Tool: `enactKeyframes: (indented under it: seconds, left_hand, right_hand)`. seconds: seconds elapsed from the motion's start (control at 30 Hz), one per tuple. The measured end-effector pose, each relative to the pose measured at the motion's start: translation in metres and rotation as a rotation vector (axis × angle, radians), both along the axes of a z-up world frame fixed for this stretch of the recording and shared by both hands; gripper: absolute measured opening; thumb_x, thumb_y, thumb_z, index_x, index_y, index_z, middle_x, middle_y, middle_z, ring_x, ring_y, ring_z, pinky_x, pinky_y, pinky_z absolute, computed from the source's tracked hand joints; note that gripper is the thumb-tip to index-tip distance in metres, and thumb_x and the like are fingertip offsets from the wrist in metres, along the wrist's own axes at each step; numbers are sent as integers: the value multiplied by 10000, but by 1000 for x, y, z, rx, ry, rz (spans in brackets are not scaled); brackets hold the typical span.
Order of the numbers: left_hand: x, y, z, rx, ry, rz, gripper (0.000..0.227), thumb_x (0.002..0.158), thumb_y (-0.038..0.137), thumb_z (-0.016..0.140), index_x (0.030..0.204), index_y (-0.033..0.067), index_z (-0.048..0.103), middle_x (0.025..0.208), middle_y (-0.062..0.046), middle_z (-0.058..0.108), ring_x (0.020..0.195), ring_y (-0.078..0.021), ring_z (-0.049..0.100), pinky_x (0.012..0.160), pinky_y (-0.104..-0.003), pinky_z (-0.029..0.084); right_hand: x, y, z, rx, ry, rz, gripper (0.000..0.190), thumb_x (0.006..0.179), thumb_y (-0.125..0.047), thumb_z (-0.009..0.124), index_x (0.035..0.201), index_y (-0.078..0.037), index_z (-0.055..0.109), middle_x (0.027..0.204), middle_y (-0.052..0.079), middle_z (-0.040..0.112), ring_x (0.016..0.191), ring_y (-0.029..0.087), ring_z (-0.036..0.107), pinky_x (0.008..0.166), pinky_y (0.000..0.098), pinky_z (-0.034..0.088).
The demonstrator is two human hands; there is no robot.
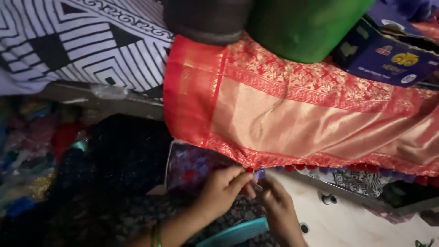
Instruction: Attaching decorative tassels and thread to the edge of a saree.
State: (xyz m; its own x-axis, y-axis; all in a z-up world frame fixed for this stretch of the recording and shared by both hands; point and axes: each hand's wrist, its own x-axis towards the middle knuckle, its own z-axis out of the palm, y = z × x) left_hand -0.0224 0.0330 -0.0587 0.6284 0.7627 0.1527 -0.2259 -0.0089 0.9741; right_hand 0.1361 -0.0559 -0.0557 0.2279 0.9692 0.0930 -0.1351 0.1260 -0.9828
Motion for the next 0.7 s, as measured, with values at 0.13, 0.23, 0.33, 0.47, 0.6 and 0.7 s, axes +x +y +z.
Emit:
enactKeyframes:
  seconds: [0.13, 0.23, 0.33, 0.47, 0.6, 0.7]
  left_hand:
    - [1, -14, -26, -81, -76, -3, 268, 1050, 226, 550, 1019, 19, 717, 753, -56, 732, 691, -112, 682, 675, -271, 560]
    - [-6, -10, -31, -62, -81, -37, 259, 1055, 225, 572, 1006, 8, 703, 784, -45, 741, 721, -98, 696, 700, -258, 570]
    - [-21, -3, 12, 82, -41, 61, 221, 994, 220, 648, 1044, 8, 685, 880, -37, 745, 790, -88, 692, 713, -253, 564]
    - [-9, 7, 38, -15, 55, 118, 243, 935, 234, 705, 1066, 31, 726, 835, -19, 738, 694, -104, 627, 630, -283, 512]
    - [10, 10, 17, -60, -72, 126, 213, 958, 216, 706, 1034, 24, 759, 839, 10, 766, 743, -60, 669, 679, -265, 552]
    - [13, 8, -2, 17, 15, 244, 201, 959, 214, 710, 1022, 34, 774, 813, -15, 765, 731, -66, 635, 666, -267, 525]
  right_hand:
    - [-8, 28, 20, 126, 571, 518, 490, 1054, -481, 636, 1005, 5, 678, 856, 122, 681, 814, 218, 655, 721, 319, 504]
    - [-6, 38, 2, -32, 562, 427, 454, 1073, -403, 667, 915, 23, 680, 691, 141, 673, 542, 237, 631, 480, 354, 477]
    - [-13, 41, -27, -146, 105, -252, 341, 1043, -264, 716, 965, 67, 689, 706, 45, 511, 581, 157, 383, 489, 287, 270]
    - [-41, 31, -25, 262, -517, -543, 203, 993, -149, 621, 1066, 31, 678, 1015, 111, 656, 931, 225, 617, 816, 307, 503]
    - [-34, 28, -22, 381, -819, -468, 290, 1003, -142, 600, 1240, 22, 638, 1325, 118, 571, 1234, 279, 561, 1031, 401, 443]
    - [15, 37, -63, -76, -294, -289, 335, 1017, -217, 595, 1280, -11, 626, 1167, 147, 662, 1023, 289, 623, 893, 382, 487]
